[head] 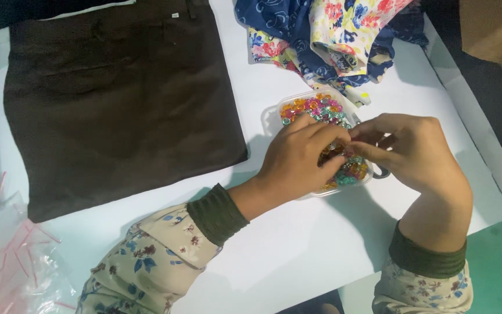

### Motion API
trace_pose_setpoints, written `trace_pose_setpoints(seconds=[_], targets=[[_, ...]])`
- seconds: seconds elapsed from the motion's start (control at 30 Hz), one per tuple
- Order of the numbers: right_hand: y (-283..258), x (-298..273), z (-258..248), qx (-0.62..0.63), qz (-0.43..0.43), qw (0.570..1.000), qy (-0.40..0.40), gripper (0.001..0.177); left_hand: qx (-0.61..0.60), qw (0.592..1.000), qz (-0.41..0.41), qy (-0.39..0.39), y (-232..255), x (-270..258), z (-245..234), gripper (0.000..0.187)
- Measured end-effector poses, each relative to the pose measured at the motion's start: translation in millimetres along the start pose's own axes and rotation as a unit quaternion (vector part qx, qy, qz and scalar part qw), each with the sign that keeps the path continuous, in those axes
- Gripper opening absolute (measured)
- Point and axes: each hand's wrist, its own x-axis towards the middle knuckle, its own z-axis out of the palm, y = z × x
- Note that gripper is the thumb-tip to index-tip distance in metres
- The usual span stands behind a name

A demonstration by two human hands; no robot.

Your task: Sorting small buttons by color and placing them into small plastic bags for packaging

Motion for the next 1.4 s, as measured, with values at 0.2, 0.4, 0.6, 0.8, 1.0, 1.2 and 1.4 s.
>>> trace_pose_setpoints(seconds=[0.2, 0.4, 0.6, 0.8, 1.0, 1.2, 1.4], targets=[[-32.3, -8.9, 20.2, 0.289, -0.068, 0.955, -0.015, 0.019, 0.03, 0.988, 0.1, 0.115, 17.3, -5.1, -54.8, 0.018], [-83.0, -17.8, 70.3, 0.303, -0.134, 0.943, -0.027, 0.013, 0.089, 0.988, 0.081, 0.102, 31.8, -48.5, -119.1, 0.008], [-104.8, -16.8, 157.7, 0.311, -0.224, 0.923, -0.041, 0.019, 0.13, 0.988, 0.01, 0.086, 9.9, -117.1, -171.2, 0.009], [-119.1, -12.8, 231.3, 0.221, -0.237, 0.944, -0.059, 0.023, 0.146, 0.976, -0.135, 0.088, -16.6, -181.6, -197.2, 0.016], [-152.0, -5.2, 252.7, 0.136, -0.34, 0.931, -0.001, 0.014, 0.151, 0.967, -0.186, 0.092, -40.1, -209.5, -194.4, 0.014], [-159.8, -0.2, 255.6, 0.083, -0.379, 0.921, 0.024, 0.012, 0.201, 0.957, -0.203, 0.055, -40.2, -208.7, -202.7, 0.014], [-153.1, 3.0, 258.9, 0.07, -0.38, 0.922, 0.005, 0.014, 0.236, 0.951, -0.187, 0.062, -39.7, -209.4, -204.1, 0.018]])
